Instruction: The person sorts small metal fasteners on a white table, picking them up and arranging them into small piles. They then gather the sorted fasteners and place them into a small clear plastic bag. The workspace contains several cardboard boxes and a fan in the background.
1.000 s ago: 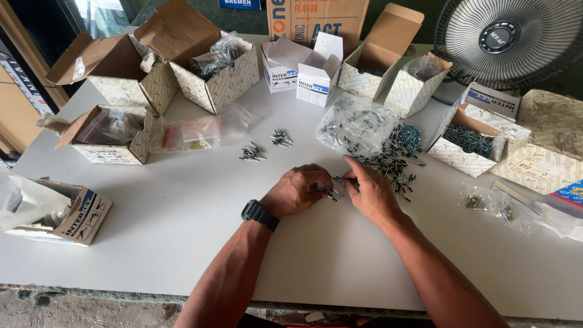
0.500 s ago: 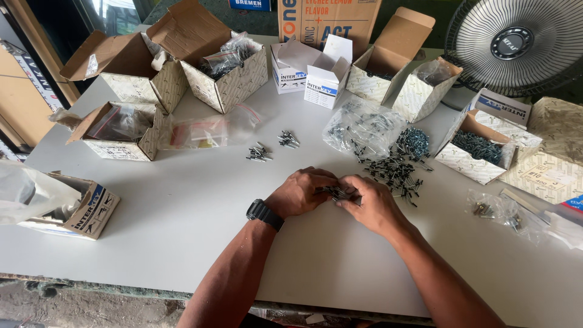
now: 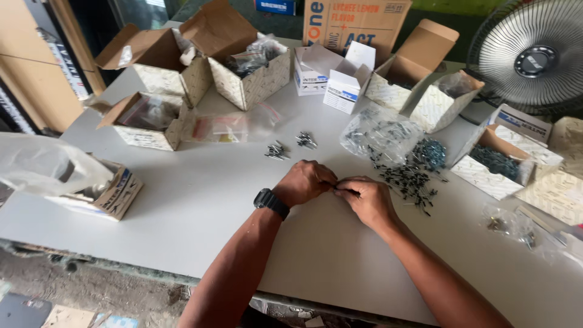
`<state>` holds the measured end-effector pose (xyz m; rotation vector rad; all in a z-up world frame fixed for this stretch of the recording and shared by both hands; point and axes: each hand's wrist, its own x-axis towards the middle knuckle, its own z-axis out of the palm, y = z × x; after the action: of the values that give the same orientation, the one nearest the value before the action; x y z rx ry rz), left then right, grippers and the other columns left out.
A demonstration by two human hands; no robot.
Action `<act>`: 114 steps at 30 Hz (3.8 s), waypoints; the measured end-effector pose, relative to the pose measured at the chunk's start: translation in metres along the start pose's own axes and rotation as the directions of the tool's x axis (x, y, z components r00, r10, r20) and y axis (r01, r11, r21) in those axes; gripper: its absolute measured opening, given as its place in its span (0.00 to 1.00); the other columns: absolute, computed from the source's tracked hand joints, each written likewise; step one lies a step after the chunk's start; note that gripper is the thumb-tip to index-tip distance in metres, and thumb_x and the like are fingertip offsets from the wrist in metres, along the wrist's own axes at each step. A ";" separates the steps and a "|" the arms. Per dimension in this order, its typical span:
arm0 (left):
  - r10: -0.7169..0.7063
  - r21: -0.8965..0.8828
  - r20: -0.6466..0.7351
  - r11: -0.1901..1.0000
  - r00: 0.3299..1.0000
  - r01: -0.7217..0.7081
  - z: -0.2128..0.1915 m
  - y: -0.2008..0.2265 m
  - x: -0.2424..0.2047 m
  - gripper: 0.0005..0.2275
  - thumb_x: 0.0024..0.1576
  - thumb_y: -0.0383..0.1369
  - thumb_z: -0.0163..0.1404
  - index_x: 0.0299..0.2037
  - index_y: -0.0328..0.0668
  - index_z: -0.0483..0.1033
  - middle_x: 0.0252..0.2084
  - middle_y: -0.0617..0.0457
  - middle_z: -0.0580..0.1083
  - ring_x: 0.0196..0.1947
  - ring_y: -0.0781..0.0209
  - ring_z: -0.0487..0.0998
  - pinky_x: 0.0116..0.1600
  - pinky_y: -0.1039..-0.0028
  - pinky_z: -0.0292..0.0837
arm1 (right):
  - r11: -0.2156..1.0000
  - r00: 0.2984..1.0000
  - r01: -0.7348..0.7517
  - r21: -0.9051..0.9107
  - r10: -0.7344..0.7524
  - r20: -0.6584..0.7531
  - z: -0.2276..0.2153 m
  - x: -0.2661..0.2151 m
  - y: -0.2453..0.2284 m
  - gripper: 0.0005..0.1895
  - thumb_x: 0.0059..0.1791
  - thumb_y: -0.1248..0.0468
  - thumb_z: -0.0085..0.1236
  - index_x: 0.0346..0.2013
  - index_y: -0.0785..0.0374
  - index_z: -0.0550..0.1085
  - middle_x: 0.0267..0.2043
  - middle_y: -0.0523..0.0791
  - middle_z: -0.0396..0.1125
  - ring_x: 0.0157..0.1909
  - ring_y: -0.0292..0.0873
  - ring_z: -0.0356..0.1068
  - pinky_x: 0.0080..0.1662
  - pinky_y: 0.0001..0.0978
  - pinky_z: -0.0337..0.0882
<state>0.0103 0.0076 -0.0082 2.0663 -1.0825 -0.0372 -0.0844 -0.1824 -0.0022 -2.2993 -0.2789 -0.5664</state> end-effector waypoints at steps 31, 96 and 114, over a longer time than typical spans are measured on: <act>-0.245 -0.049 -0.363 0.968 0.899 0.244 -0.104 -0.054 -0.100 0.14 0.52 0.27 0.58 0.49 0.49 0.83 0.45 0.48 0.82 0.50 0.40 0.78 0.56 0.53 0.75 | 0.952 0.981 -0.160 0.260 0.123 0.152 0.134 0.070 -0.077 0.14 0.40 0.69 0.71 0.40 0.59 0.81 0.37 0.49 0.76 0.43 0.48 0.78 0.44 0.39 0.79; 0.297 0.319 0.052 0.900 0.953 -0.298 0.053 0.035 0.001 0.20 0.63 0.36 0.45 0.65 0.44 0.70 0.65 0.39 0.70 0.68 0.35 0.67 0.68 0.47 0.64 | 0.769 0.907 0.106 -0.630 0.185 0.378 -0.091 -0.059 0.038 0.43 0.56 0.33 0.34 0.76 0.57 0.52 0.81 0.49 0.41 0.81 0.60 0.34 0.71 0.70 0.38; 0.273 0.260 0.086 0.922 0.958 -0.286 0.043 0.047 -0.001 0.27 0.63 0.50 0.46 0.69 0.45 0.65 0.66 0.43 0.69 0.70 0.38 0.65 0.70 0.45 0.59 | 0.876 0.920 0.143 -0.460 0.054 0.389 -0.081 -0.066 0.015 0.47 0.53 0.35 0.46 0.77 0.58 0.49 0.77 0.53 0.48 0.77 0.58 0.46 0.71 0.66 0.42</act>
<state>-0.0381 -0.0338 -0.0073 2.1338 -1.4734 0.2162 -0.1624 -0.2529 0.0086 -2.9008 -0.4226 -0.1972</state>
